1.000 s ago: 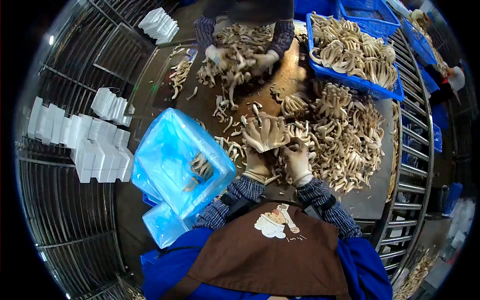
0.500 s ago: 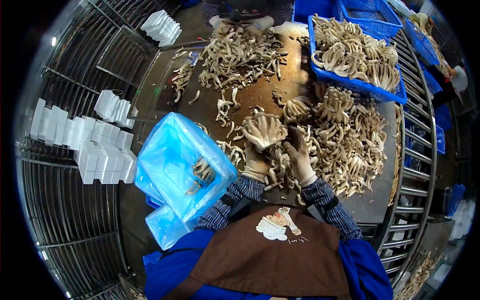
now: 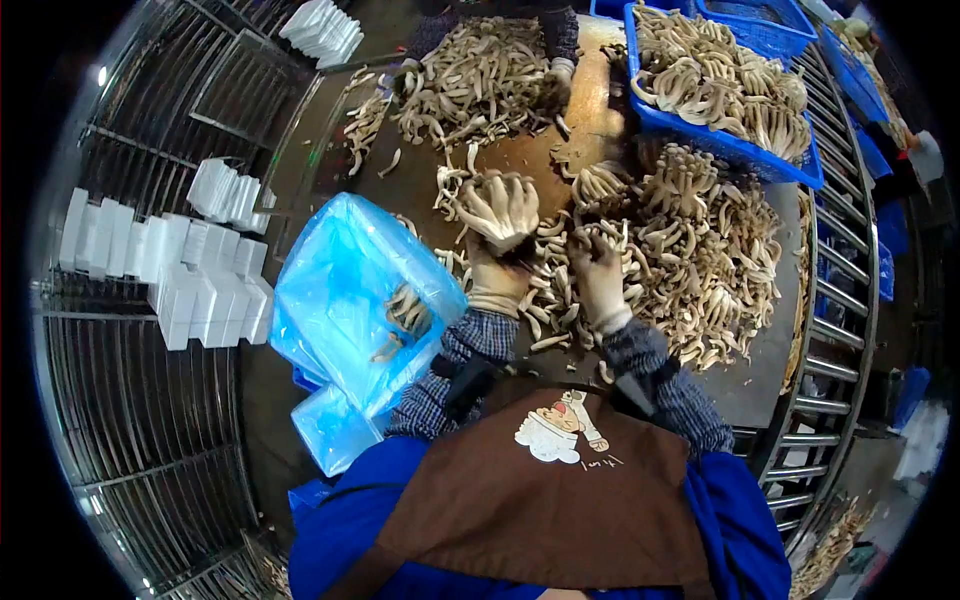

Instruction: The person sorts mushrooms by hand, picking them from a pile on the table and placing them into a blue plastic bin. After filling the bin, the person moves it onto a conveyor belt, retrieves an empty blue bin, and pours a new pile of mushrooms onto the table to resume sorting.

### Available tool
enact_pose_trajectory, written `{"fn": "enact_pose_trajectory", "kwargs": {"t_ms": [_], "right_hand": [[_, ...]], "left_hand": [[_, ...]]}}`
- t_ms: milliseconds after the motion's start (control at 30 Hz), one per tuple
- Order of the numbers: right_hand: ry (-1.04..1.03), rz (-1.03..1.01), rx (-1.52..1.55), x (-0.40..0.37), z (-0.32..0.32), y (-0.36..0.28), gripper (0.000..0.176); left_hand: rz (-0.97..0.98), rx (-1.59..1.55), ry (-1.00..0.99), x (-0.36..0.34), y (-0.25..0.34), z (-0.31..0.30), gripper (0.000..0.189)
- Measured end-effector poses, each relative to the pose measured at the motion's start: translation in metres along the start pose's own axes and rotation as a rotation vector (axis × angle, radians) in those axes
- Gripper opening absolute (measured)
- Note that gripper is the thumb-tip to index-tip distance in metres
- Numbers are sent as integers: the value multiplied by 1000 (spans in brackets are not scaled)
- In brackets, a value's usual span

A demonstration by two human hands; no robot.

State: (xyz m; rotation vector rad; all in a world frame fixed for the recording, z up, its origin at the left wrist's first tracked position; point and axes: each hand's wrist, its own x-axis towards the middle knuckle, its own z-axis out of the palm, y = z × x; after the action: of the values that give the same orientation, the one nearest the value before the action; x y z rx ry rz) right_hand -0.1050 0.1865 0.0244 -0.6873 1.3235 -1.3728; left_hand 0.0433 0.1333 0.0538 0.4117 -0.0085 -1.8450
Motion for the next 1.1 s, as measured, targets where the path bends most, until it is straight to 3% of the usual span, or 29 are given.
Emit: {"fn": "enact_pose_trajectory", "kwargs": {"t_ms": [33, 100, 167, 267, 300, 367, 433, 500, 533, 567, 600, 700, 767, 800, 833, 900, 933, 967, 1033, 1067, 1100], "right_hand": [[-94, 111, -228, 27, -21, 29, 61], [-96, -74, -610, 37, -10, 8, 71], [22, -96, -1228, 39, -1, 16, 74], [-319, -633, -1342, 9, 0, 27, 45], [-629, -540, -1598, 2, 6, 47, 40], [-1028, -921, -1206, -17, 3, 110, 42], [-1296, -1183, -1293, -35, 27, 125, 47], [-1461, -785, -1379, -42, 47, 131, 47], [-1464, -825, -1269, -36, 45, 139, 43], [-1462, -866, -1161, -24, 45, 146, 40], [-1411, -392, -1366, -12, 48, 153, 47], [-1195, -498, -1743, 52, 40, 127, 42], [-798, -447, -1719, 86, 35, 82, 37], [-619, -847, -2014, 80, 37, 44, 32], [-609, -701, -2001, 94, 46, 21, 36], [-522, -454, -1436, 95, 35, -10, 41], [-383, -433, -1240, 93, 24, -2, 43], [-333, -177, -1020, 63, 45, -39, 47], [-460, -59, -453, 38, 50, -42, 55], [-504, -76, -267, 21, 57, -46, 60], [-541, -89, -81, 3, 66, -53, 66]], "left_hand": [[60, -43, -8, 1, 7, 1, 47], [86, -4, -22, -3, 27, -6, 46], [103, -8, -17, -11, 41, -16, 47], [104, -52, -78, -30, 58, -21, 47], [122, -35, -17, -41, 64, -25, 49], [138, -24, -32, -52, 76, -27, 51], [226, -51, -91, -60, 79, -8, 51], [197, -51, -97, -63, 86, -17, 49], [17, -661, -182, -68, 89, -9, 48], [-40, -854, -213, -69, 93, -6, 48], [-105, -1055, -234, -71, 96, -3, 48], [-265, -1559, -277, -72, 101, -1, 48], [-292, -1723, -300, -72, 101, 7, 49], [-307, -1718, -301, -67, 100, 1, 49], [-315, -1746, -295, -63, 97, 0, 49], [-329, -1803, -284, -54, 89, -2, 50], [-497, -2344, -192, -50, 85, 2, 51], [-689, -2869, -65, -45, 83, 7, 53], [-900, -2524, 28, -31, 79, -3, 52], [-853, -2519, 30, -27, 75, -4, 52], [-938, -3030, 3, -21, 65, -27, 52]]}}
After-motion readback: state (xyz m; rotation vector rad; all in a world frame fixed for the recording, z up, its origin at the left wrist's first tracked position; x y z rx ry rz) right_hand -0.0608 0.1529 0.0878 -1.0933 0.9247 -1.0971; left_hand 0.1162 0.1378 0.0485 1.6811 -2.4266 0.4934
